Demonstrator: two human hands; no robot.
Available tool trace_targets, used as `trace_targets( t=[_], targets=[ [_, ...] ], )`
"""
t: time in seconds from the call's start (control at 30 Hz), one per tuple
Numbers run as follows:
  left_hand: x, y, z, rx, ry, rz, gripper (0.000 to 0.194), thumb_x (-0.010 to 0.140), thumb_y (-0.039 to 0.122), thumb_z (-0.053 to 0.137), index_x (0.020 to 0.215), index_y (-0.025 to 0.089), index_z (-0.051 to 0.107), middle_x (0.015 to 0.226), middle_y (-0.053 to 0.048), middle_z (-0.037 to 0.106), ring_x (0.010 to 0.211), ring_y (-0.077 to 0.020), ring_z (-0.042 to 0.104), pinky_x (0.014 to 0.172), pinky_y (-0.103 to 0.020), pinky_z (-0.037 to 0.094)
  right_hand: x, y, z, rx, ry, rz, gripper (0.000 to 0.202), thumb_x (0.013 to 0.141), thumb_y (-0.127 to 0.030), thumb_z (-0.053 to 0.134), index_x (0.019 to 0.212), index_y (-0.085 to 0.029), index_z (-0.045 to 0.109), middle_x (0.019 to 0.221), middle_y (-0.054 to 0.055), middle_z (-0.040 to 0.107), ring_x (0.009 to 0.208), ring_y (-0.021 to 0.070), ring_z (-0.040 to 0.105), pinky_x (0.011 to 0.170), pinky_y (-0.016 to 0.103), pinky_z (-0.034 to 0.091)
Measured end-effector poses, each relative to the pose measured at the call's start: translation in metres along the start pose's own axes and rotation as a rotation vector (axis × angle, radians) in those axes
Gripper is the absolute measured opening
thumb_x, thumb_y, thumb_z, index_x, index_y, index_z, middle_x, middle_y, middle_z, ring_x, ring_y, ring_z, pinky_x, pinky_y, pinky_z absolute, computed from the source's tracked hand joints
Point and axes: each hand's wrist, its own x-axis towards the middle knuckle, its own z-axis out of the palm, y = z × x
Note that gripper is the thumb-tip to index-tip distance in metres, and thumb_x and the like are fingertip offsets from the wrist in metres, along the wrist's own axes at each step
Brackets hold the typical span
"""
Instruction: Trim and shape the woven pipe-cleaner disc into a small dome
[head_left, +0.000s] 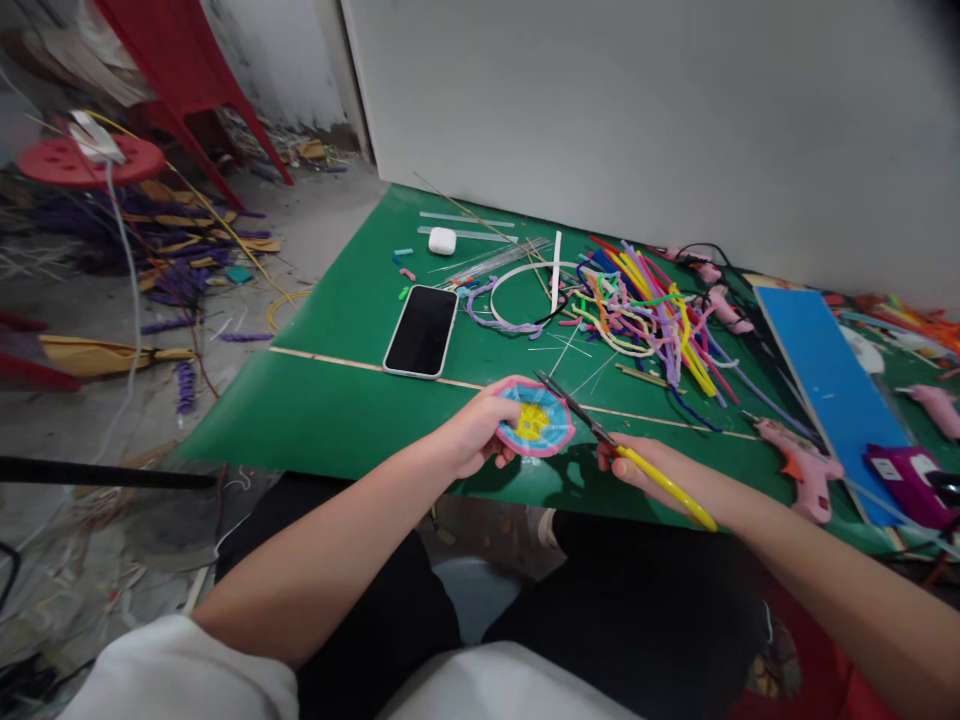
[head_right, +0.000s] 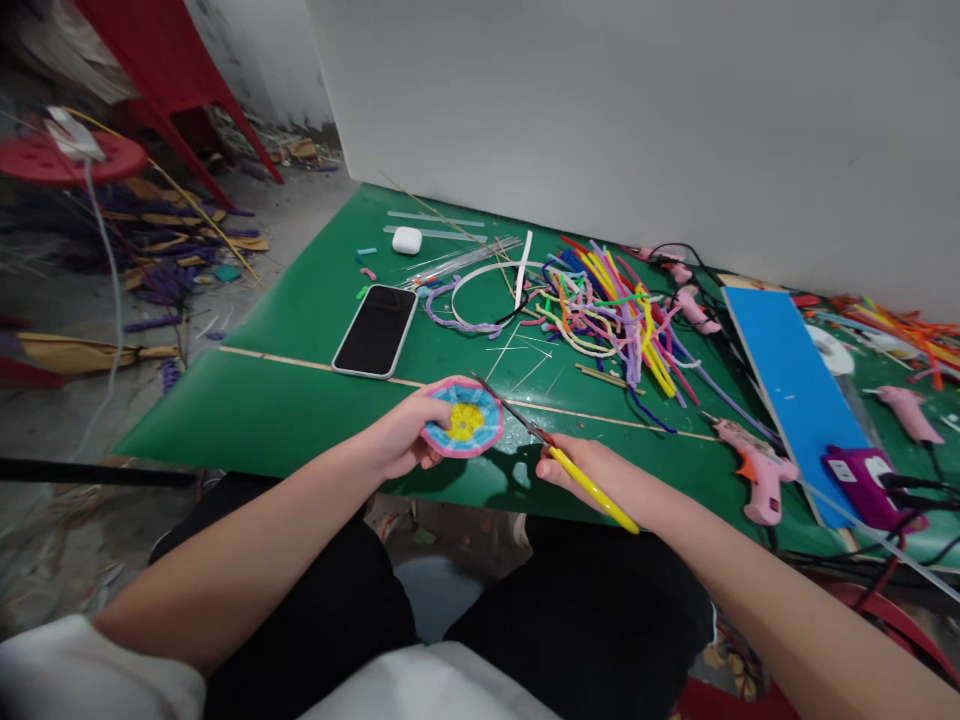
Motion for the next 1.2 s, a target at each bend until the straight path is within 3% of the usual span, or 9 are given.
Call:
trace_targets(
  t=[0.63, 0.93, 1.2],
  targets=[
    [-0.001, 0.001, 0.001, -0.003, 0.002, -0.004, 0.052, 0.056, 0.013, 0.042, 0.108, 0.019, 0.049, 0.050, 0.003, 0.053, 0.025, -0.0059, 0.037, 0.024, -0.015, 0.029, 0.000, -0.001, 0.000, 0.007, -0.003, 0.037, 0.069, 0.070, -0.077, 0.018, 0.082, -0.016, 0.049, 0.065, 0.000, 0.046, 0.055, 0.0112, 0.040, 0.049, 0.023, 0.033],
    [-0.001, 0.002, 0.001, -0.002, 0.001, -0.005, 0.052, 0.057, 0.013, 0.041, 0.109, 0.018, 0.048, 0.047, 0.004, 0.052, 0.025, -0.0057, 0.036, 0.024, -0.014, 0.028, 0.002, -0.009, 0.001, -0.074, 0.073, 0.135, 0.063, 0.070, -0.078, 0.019, 0.065, -0.019, 0.041, 0.056, 0.000, 0.044, 0.050, 0.0118, 0.040, 0.046, 0.023, 0.030],
    [-0.001, 0.000, 0.003, -0.038, 0.009, 0.017, 0.051, 0.057, 0.013, 0.041, 0.107, 0.019, 0.049, 0.048, 0.005, 0.052, 0.025, -0.0057, 0.036, 0.023, -0.015, 0.028, 0.002, -0.017, 0.004, -0.121, 0.125, 0.186, 0.051, 0.079, -0.065, 0.026, 0.067, -0.020, 0.046, 0.057, 0.001, 0.050, 0.052, 0.0145, 0.047, 0.049, 0.024, 0.032]
  ],
)
